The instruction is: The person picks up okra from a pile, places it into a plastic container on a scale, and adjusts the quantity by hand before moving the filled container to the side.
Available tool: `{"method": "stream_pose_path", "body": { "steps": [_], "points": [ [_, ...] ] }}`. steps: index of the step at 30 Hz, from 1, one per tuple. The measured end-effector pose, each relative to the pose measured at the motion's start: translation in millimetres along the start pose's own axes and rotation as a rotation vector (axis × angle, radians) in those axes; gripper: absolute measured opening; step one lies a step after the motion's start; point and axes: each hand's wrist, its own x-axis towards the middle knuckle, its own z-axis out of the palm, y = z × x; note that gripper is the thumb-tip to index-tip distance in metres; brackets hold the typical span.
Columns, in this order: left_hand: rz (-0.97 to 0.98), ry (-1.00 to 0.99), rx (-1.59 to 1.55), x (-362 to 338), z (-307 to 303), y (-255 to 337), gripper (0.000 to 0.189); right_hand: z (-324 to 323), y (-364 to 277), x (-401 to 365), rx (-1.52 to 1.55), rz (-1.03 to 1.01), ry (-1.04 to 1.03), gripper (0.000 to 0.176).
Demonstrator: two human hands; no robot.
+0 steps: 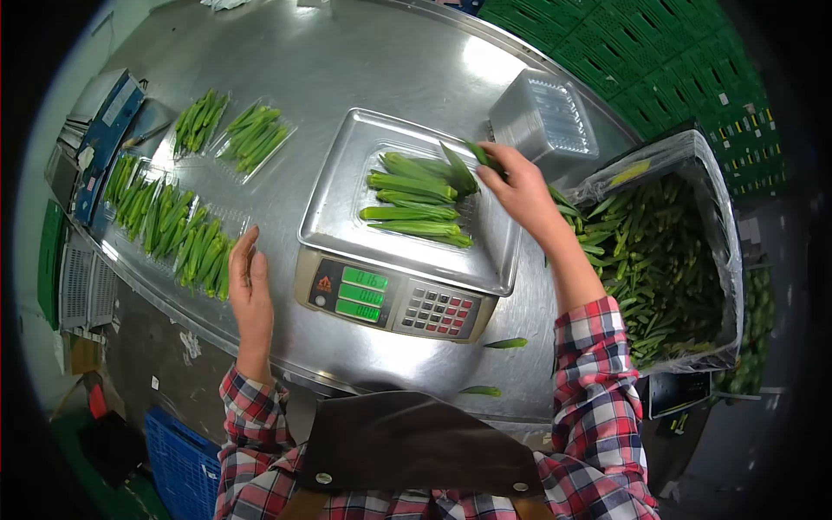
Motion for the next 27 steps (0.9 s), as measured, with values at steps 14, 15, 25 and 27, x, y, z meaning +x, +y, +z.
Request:
{"method": "stream_pose_path", "body": {
  "steps": [14, 15, 25, 27],
  "points": [
    [-0.077, 0.048, -0.023, 0.8, -6.7, -12.6, 0.034, 42.8, 18.9, 29.0, -0.013, -0.093, -0.145, 0.018],
    [-0.072, 0.039, -0.019, 1.4, -4.4, -10.4, 0.034, 43.7, 21.0, 30.2, 0.028, -0.131, -0.174, 0.021],
    [-0.044, 0.009, -0.012, 10.8, -6.3, 10.5, 0.034, -29.8, 103.8, 26.7, -0.545, -0.025, 0.292, 0.045],
    [-0.035, 0.008, -0.003, 13.4, -9.5, 16.4, 0.033, -45.0, 118.9, 26.3, -0.653, 0.250, -0.016, 0.049]
  ]
}}
